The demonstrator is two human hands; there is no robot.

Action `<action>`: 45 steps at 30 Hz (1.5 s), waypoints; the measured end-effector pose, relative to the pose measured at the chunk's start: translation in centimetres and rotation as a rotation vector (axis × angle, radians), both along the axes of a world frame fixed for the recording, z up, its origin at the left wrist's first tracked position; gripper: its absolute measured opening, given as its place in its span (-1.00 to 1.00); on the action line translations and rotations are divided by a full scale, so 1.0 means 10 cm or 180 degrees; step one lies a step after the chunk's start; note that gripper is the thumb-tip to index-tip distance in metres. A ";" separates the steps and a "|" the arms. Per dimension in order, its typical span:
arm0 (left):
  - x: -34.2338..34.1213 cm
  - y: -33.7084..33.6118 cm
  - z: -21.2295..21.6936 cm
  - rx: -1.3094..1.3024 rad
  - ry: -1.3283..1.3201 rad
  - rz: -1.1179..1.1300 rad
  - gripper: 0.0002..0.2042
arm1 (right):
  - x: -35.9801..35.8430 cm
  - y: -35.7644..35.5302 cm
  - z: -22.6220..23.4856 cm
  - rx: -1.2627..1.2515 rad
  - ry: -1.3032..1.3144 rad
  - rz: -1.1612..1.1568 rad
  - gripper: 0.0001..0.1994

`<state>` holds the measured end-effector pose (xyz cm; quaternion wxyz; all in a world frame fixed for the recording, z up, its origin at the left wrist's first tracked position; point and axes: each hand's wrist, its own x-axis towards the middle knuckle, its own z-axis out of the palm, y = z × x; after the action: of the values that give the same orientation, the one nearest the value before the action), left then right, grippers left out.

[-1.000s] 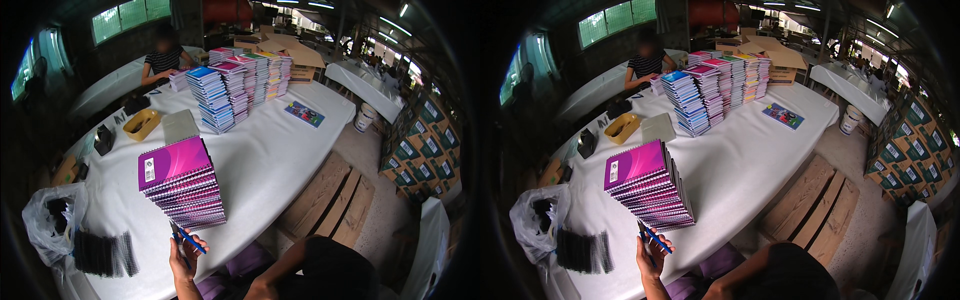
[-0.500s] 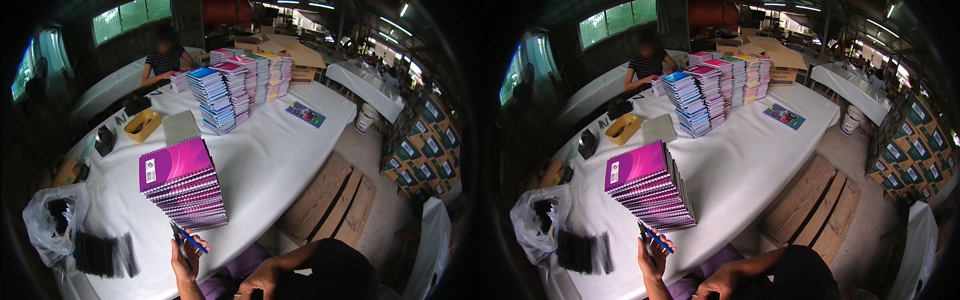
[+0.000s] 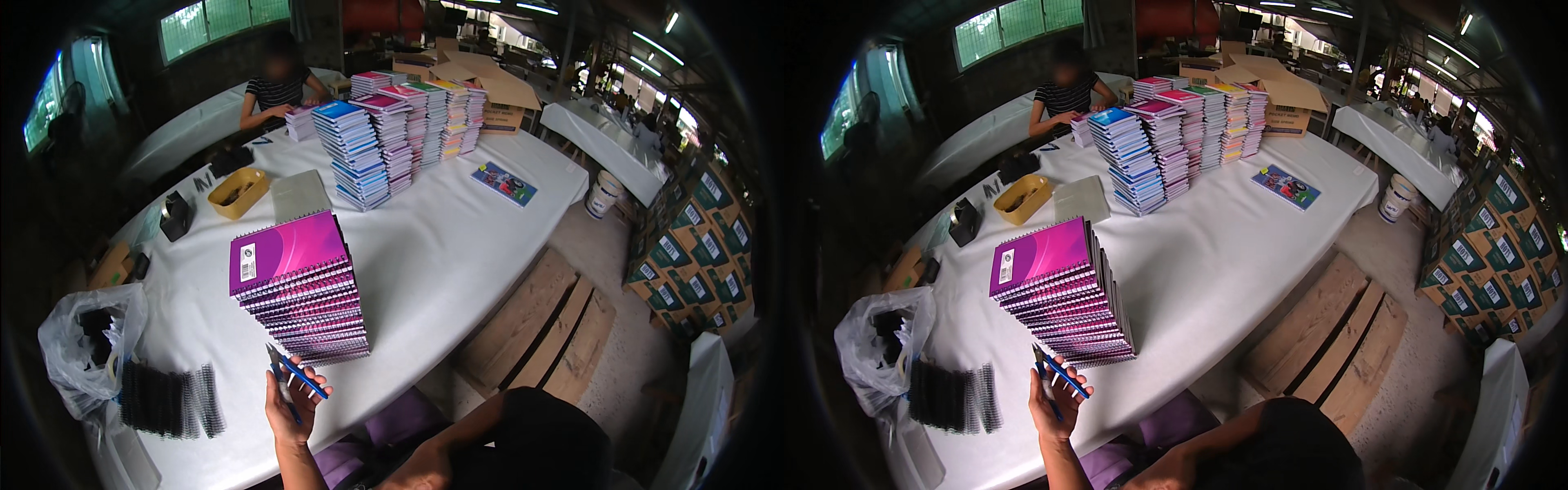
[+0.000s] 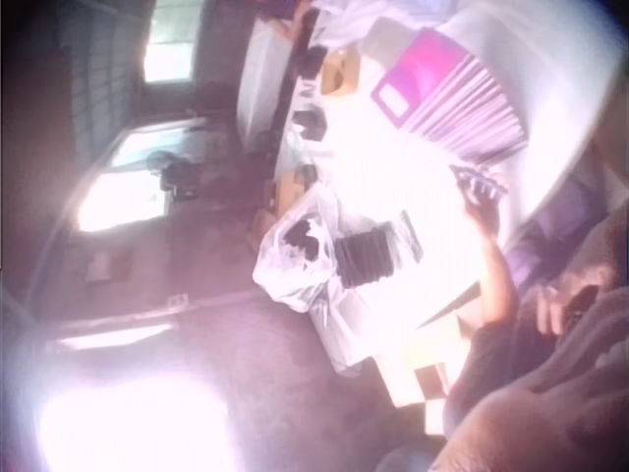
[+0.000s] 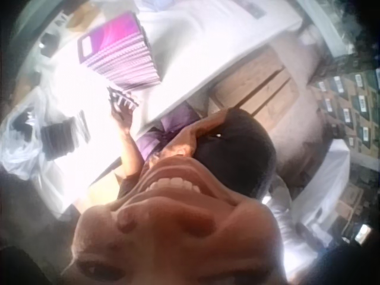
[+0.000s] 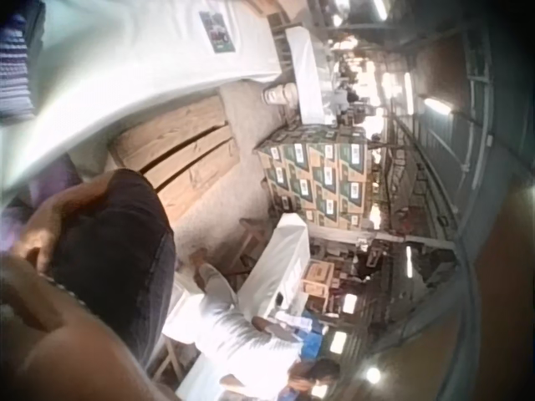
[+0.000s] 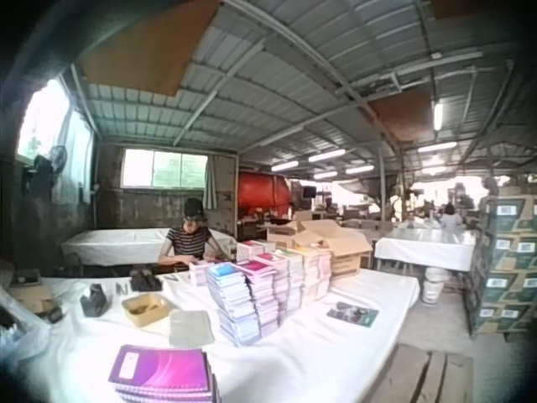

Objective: The person uses pliers to trim and finish the spiral binding on a stack of purple notebooks by hand.

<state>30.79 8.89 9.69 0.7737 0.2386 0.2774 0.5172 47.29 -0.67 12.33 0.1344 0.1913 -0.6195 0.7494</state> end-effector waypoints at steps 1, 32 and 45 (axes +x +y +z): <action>0.01 -0.02 0.00 -0.0026 -0.0037 -0.0002 -0.48 | -0.02 -0.03 -0.02 -0.0034 0.0064 0.0074 -0.70; 0.08 -0.02 -0.18 0.0532 -0.0718 -0.0442 -0.43 | 0.64 1.30 -0.53 0.0968 -0.0083 -0.5741 0.12; 0.06 0.00 -0.09 0.0576 0.1324 0.0140 -0.45 | 0.44 1.67 -0.85 0.0759 0.0148 -0.5699 0.03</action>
<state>31.40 8.88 8.81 0.6638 0.4024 0.3886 0.4964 51.70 15.98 3.87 0.6591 -0.3346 -0.6073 0.2912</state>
